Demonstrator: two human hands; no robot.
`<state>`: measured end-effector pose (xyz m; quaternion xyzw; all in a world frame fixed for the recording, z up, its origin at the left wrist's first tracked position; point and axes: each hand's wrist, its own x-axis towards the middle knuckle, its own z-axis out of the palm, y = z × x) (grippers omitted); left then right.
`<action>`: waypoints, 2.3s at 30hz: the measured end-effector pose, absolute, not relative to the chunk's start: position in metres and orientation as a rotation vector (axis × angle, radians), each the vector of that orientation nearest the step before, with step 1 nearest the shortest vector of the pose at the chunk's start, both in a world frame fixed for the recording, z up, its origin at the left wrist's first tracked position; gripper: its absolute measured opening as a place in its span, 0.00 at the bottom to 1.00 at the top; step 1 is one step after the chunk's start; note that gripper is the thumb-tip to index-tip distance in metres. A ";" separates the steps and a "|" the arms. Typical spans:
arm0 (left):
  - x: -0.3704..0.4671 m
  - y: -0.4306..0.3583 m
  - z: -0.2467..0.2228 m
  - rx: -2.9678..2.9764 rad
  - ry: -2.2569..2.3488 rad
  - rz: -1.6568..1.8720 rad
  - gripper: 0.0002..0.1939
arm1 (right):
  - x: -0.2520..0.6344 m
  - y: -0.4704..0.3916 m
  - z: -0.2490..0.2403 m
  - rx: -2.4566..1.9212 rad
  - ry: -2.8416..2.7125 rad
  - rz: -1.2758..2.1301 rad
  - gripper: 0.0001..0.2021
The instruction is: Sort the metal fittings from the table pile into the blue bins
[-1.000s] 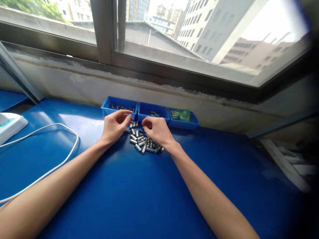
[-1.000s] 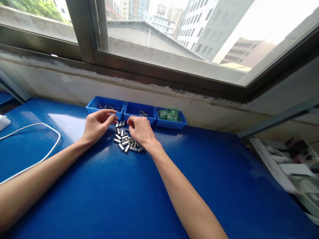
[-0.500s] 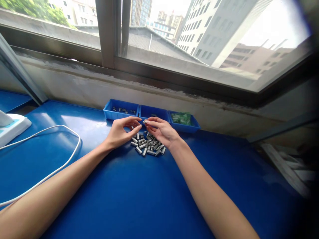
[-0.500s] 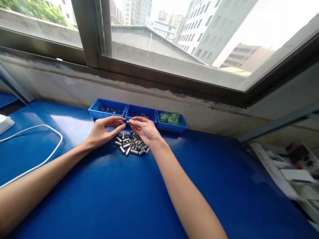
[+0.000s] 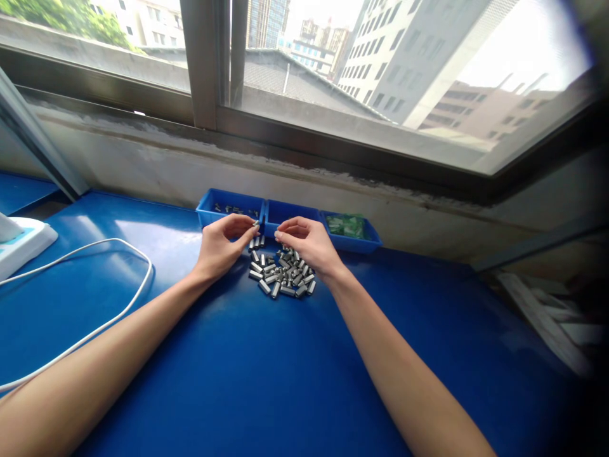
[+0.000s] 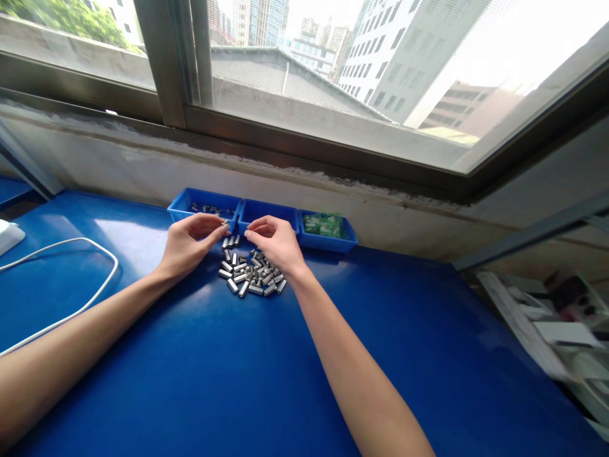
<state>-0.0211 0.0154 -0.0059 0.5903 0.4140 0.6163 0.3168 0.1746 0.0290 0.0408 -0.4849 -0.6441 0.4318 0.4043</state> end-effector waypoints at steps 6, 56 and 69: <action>-0.027 0.022 -0.006 1.284 1.166 1.792 0.18 | 0.180 0.024 0.044 -1.359 -2.229 0.474 0.05; -0.017 0.009 0.000 2.106 1.108 1.543 0.10 | 0.161 0.022 0.038 -1.029 -1.066 1.679 0.19; -0.027 0.021 -0.003 1.352 1.244 1.777 0.19 | 0.168 0.012 0.045 -1.578 -2.318 0.238 0.06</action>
